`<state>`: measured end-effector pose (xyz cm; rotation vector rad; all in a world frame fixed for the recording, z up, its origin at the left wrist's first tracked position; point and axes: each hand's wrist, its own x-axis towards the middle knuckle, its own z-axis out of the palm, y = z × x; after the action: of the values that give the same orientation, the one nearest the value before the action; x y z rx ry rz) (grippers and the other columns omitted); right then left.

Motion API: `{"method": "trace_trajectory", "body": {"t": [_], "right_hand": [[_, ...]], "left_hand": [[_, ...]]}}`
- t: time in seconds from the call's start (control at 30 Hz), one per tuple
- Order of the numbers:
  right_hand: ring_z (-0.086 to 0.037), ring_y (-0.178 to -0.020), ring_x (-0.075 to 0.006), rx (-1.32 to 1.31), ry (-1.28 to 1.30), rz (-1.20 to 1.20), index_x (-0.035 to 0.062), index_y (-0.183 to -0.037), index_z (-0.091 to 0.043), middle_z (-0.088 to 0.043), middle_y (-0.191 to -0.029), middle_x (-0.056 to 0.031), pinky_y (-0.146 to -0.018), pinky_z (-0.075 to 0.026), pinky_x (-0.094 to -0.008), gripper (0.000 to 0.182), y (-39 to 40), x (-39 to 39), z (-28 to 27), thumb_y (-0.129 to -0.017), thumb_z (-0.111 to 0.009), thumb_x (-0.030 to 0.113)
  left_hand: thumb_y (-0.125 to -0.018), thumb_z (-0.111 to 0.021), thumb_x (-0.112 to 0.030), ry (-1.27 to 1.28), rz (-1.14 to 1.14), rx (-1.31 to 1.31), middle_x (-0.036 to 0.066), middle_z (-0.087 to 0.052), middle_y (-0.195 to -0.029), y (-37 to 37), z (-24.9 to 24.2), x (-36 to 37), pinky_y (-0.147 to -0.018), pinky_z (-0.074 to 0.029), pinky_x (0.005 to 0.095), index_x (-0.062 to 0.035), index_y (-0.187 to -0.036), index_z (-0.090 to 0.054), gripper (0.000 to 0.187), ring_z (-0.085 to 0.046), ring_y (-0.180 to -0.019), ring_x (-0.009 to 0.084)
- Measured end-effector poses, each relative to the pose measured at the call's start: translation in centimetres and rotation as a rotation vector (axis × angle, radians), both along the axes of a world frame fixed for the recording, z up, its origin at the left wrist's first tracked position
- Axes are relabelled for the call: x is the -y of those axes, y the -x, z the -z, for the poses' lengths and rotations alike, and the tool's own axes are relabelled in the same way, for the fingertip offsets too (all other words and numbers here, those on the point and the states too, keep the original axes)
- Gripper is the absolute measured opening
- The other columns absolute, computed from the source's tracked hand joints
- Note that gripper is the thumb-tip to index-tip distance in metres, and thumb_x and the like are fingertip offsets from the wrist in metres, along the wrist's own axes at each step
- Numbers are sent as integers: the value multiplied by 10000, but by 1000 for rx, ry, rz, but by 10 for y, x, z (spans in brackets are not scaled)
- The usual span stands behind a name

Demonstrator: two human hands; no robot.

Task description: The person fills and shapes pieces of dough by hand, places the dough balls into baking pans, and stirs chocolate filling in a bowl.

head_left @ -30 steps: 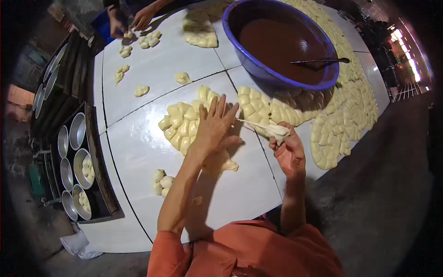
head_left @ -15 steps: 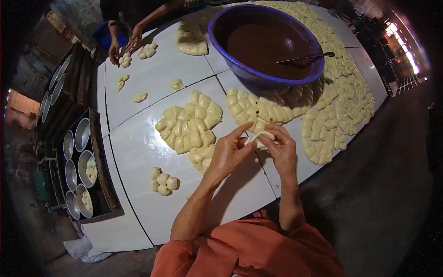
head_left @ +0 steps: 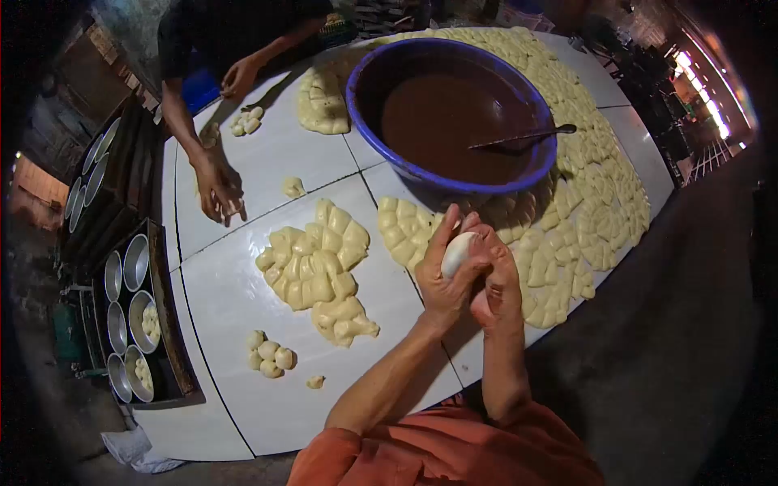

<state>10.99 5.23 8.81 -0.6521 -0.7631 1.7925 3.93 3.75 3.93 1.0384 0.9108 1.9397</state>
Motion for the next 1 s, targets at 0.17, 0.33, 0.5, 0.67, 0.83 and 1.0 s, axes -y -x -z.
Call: {"method": "trace_trajectory", "body": {"t": [0.17, 0.33, 0.5, 0.67, 0.83, 1.0], "right_hand": [[-593, -860, -106, 131, -144, 36, 63, -1042, -592, -621, -951, -23, -796, -488, -275, 186, 7, -76, -5, -951, -659, 211], [-641, -771, -188, 1064, -454, -330, 50, -1033, -628, -673, -872, -85, -718, -506, -347, 163, 6, -188, -7, -924, -602, 168], [-634, -809, -229, 1440, -841, -793, 50, -948, -668, -678, -854, -95, -737, -490, -384, 180, 17, -223, 35, -915, -579, 203], [-541, -747, -79, 967, -481, -509, 57, -914, -638, -609, -809, 12, -654, -430, -260, 198, 11, -190, 3, -933, -623, 253], [-614, -667, -68, 412, -181, -263, 78, -971, -624, -647, -825, -5, -571, -512, -224, 117, 17, -150, -15, -962, -625, 194], [-643, -734, -70, 221, -65, -311, 66, -1016, -593, -659, -863, -24, -654, -548, -219, 108, 44, -83, 9, -971, -612, 163]], "left_hand": [[-900, -716, -116, 322, 113, 331, 223, -396, -1486, 3, 2, -4, -961, -519, 358, -24, -1554, -150, 870, -567, -1222, 261], [-980, -621, -164, 522, 208, 231, 161, -615, -1261, 51, 24, 21, -850, -541, 290, 22, -1366, -497, 446, -622, -1125, 201], [-984, -620, -190, 623, 217, 106, 139, -643, -1226, 77, 21, 32, -861, -514, 267, 19, -1331, -535, 414, -627, -1060, 157], [-972, -645, -283, 603, 241, 104, 142, -651, -1221, 78, 21, 33, -859, -515, 291, 29, -1325, -535, 484, -648, -1005, 167], [-985, -624, -286, 579, 262, 101, 146, -641, -1241, 74, 13, 21, -850, -523, 301, 24, -1337, -528, 479, -656, -1009, 183], [-1022, -500, -435, 437, 315, 488, 94, -618, -1288, 76, 5, 31, -965, -493, 376, -16, -1366, -505, 542, -580, -1187, 210]]}}
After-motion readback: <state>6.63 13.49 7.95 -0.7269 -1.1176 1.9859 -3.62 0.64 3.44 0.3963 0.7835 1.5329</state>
